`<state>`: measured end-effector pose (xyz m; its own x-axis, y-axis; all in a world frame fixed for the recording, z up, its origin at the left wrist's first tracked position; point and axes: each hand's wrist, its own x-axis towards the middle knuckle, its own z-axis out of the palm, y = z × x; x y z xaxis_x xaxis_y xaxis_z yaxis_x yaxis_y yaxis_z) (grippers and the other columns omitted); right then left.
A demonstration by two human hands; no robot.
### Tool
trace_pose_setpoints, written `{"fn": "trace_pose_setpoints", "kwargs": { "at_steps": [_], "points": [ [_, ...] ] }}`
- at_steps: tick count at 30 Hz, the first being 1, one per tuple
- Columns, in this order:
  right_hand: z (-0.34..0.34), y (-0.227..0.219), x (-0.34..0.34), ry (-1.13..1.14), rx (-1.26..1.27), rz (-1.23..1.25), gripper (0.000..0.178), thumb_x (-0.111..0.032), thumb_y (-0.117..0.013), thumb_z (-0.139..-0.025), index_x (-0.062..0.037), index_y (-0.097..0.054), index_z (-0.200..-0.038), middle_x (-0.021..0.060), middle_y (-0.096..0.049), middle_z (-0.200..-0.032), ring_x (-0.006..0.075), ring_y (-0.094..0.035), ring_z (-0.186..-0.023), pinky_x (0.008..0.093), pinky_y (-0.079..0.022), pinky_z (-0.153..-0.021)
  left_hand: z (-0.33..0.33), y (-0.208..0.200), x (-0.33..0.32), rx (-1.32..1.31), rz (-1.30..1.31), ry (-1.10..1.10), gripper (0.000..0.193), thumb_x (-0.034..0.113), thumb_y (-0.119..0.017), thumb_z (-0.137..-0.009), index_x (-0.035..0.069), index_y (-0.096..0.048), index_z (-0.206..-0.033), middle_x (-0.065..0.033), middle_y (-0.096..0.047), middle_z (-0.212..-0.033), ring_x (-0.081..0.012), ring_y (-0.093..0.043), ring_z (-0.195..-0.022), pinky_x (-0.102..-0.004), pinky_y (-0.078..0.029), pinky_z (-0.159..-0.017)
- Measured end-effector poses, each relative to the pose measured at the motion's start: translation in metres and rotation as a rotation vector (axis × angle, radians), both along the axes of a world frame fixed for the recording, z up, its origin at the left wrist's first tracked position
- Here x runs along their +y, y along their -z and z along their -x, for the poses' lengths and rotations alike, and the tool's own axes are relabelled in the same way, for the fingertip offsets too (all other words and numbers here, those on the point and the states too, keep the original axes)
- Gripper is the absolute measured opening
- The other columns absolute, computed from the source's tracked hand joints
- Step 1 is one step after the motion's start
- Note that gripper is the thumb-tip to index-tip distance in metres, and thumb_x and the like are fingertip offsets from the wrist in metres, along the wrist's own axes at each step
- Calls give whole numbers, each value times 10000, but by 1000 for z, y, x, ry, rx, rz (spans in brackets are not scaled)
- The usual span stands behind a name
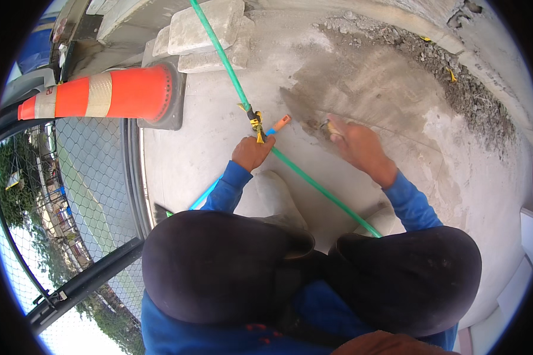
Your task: The person secures a green hose to a blue pipe using yellow tape, then uses a trowel to scrape and smooth the concrete floor around the connection point.
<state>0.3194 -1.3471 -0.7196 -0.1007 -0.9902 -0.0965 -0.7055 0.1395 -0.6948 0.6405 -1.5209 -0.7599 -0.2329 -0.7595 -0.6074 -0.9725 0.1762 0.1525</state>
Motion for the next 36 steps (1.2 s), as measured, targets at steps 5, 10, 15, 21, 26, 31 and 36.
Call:
{"fn": "trace_pose_setpoints", "kwargs": {
  "at_steps": [5,10,15,21,26,31,36],
  "points": [
    [57,14,-16,24,134,-105,515,-234,-678,-1029,-145,-655,-1536,281,-771,-1063,483,-745,-992,542,-604,-893,-15,3,-5,-5,-82,-20,856,740,-599,-959,-89,-801,-1030,-375,-763,-1034,-531,-751,-1056,-560,-590,-958],
    [161,7,15,318,370,-107,498,-264,-672,-1044,-178,-670,-1535,278,-766,-963,485,-747,-940,565,-601,-833,-24,14,-1,74,-4,47,845,721,-607,-971,-104,-788,-998,-384,-753,-1015,-546,-744,-1038,-562,-588,-932],
    [76,-16,44,79,213,-87,537,-258,-662,-1044,-184,-630,-1575,274,-732,-862,472,-733,-846,558,-594,-764,-34,11,10,129,16,55,792,683,-614,-996,-92,-777,-972,-395,-735,-980,-570,-725,-1009,-586,-580,-888],
    [95,23,55,166,335,-107,519,-268,-671,-1042,-191,-650,-1554,251,-735,-837,453,-739,-819,552,-602,-752,-23,-1,0,82,7,322,758,676,-638,-1004,-62,-778,-907,-357,-745,-922,-542,-742,-940,-588,-589,-845],
    [203,-10,73,491,385,-119,479,-269,-682,-1054,-135,-683,-1514,289,-768,-952,479,-756,-879,545,-613,-788,29,-35,8,94,143,61,678,630,-686,-1001,-24,-794,-861,-295,-760,-860,-468,-761,-821,-567,-598,-777],
    [70,-27,56,-17,309,-206,562,-236,-695,-1028,-184,-627,-1583,290,-747,-890,455,-751,-845,544,-605,-781,35,-13,8,200,198,82,577,543,-732,-970,-8,-784,-810,-262,-754,-797,-455,-755,-770,-545,-599,-738],
    [112,4,18,58,134,-179,506,-227,-706,-1020,-190,-677,-1524,240,-731,-826,450,-738,-807,557,-591,-763,32,-4,10,173,250,118,441,427,-749,-945,6,-773,-814,-241,-762,-804,-451,-755,-778,-533,-605,-744]
  ]
}}
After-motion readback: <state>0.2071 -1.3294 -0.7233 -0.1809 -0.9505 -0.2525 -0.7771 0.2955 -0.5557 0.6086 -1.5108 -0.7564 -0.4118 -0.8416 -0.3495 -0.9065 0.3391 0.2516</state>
